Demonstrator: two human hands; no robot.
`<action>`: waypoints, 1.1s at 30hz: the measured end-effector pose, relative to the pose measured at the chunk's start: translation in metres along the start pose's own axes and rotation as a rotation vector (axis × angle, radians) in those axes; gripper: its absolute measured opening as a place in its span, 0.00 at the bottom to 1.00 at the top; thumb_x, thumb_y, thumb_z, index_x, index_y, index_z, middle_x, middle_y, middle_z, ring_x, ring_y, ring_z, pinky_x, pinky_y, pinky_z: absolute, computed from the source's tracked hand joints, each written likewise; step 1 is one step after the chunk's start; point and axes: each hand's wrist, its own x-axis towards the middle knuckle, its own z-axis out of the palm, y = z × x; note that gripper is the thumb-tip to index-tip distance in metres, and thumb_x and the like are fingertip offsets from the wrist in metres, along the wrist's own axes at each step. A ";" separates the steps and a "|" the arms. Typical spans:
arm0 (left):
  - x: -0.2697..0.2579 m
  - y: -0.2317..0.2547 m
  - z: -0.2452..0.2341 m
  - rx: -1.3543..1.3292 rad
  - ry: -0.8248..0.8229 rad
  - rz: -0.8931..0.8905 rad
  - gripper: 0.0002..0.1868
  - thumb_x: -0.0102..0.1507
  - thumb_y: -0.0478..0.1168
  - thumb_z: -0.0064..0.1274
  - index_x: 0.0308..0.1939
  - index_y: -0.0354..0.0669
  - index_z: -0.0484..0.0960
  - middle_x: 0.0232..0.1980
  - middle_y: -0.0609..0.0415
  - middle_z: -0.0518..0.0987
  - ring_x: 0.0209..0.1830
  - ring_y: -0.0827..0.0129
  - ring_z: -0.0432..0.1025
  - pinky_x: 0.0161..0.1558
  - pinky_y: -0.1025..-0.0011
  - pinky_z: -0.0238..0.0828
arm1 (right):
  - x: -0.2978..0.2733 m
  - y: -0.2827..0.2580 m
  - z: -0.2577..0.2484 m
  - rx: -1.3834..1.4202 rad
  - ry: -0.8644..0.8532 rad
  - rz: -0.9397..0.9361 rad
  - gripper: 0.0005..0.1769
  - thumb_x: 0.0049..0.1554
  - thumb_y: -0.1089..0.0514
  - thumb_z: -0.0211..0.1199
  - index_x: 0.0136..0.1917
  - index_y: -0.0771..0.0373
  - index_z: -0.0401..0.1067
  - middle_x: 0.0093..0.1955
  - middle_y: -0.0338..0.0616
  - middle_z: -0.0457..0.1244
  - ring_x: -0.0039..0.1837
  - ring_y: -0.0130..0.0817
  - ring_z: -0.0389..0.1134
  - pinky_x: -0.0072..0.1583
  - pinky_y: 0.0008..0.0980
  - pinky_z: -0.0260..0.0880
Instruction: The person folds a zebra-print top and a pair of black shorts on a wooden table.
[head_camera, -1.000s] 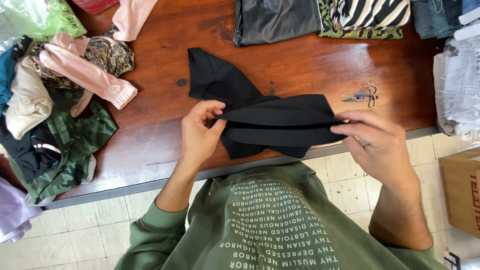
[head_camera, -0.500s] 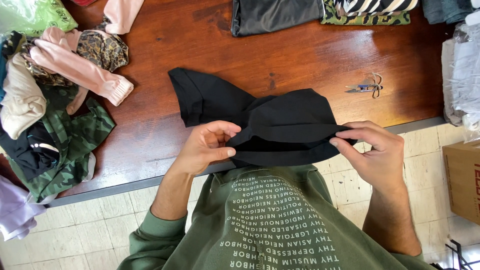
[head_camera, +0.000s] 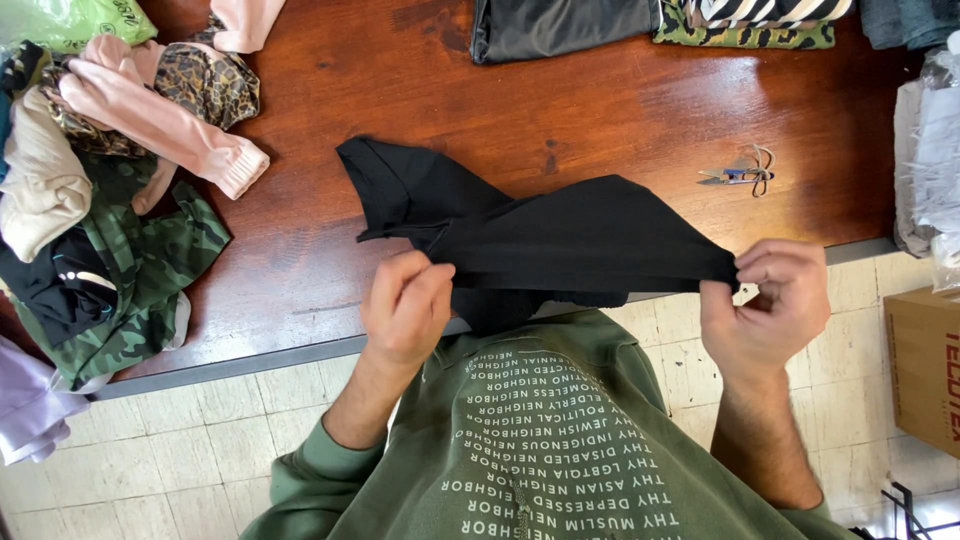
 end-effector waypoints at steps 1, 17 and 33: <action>0.001 0.001 0.001 0.092 0.089 0.099 0.15 0.73 0.18 0.63 0.45 0.43 0.93 0.47 0.50 0.81 0.37 0.63 0.77 0.37 0.66 0.78 | -0.001 0.002 0.000 -0.023 0.016 -0.088 0.20 0.55 0.87 0.65 0.52 0.69 0.66 0.52 0.62 0.66 0.52 0.47 0.67 0.50 0.39 0.60; -0.060 0.004 0.023 0.021 -0.015 -0.163 0.13 0.69 0.33 0.83 0.47 0.42 0.90 0.45 0.54 0.92 0.38 0.67 0.84 0.43 0.69 0.83 | -0.037 -0.006 0.024 0.059 0.256 -0.085 0.18 0.60 0.86 0.55 0.46 0.66 0.57 0.57 0.68 0.63 0.54 0.54 0.67 0.57 0.44 0.62; -0.072 -0.026 0.042 0.257 0.294 -0.048 0.22 0.61 0.16 0.67 0.28 0.46 0.75 0.28 0.57 0.79 0.24 0.67 0.72 0.24 0.69 0.62 | -0.061 0.083 0.036 0.125 0.375 0.249 0.25 0.58 0.86 0.65 0.50 0.63 0.57 0.50 0.54 0.61 0.53 0.44 0.70 0.52 0.36 0.61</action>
